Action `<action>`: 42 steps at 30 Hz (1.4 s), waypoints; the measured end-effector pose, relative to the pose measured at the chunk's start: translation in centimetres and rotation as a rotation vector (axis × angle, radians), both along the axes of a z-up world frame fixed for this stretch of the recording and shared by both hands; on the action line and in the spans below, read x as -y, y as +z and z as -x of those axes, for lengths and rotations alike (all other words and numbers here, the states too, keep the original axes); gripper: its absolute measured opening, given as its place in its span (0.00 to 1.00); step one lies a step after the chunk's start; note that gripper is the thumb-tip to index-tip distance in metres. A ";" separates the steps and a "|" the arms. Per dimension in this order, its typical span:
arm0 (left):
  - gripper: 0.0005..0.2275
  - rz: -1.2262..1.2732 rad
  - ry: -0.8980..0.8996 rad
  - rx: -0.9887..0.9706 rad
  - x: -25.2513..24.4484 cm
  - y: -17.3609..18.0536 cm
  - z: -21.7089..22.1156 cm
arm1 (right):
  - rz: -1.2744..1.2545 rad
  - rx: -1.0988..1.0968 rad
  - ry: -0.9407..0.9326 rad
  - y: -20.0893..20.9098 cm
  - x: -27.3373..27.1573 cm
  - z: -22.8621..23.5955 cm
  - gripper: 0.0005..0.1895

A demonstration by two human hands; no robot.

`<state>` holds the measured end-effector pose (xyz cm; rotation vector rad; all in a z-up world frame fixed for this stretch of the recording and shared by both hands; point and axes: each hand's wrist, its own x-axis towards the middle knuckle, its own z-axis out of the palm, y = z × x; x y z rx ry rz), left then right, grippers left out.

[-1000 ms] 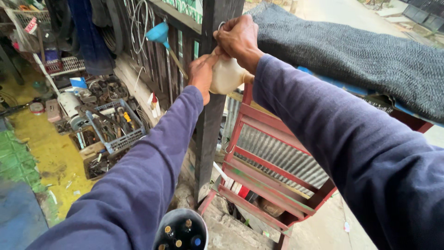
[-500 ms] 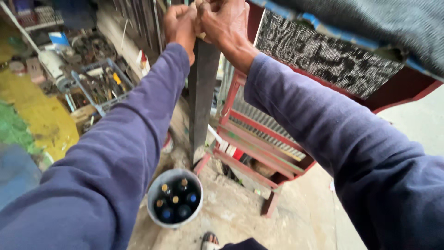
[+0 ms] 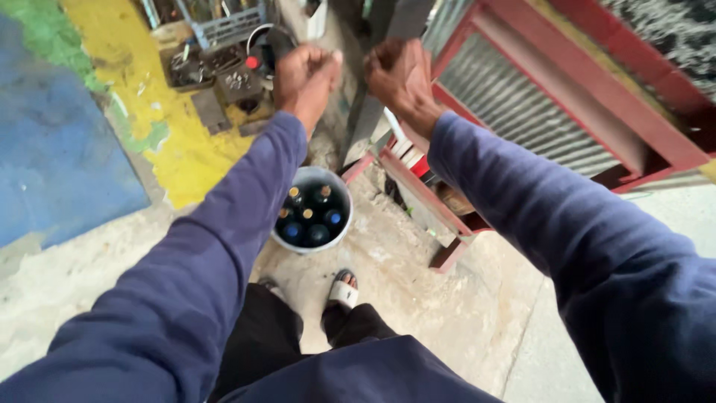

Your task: The person moves a bicycle, then picks up a bucket containing bottles and a funnel. They carry the bucket to a red metal rack and place the funnel on a post. The person then removes bottles from the bucket one by one and places them on the rack shelves.

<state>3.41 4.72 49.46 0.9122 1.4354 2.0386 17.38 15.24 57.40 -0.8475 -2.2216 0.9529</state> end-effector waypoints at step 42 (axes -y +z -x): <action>0.07 0.657 0.441 -0.010 18.0 -39.8 -8.2 | -0.162 0.713 0.757 -52.0 12.9 -3.1 0.14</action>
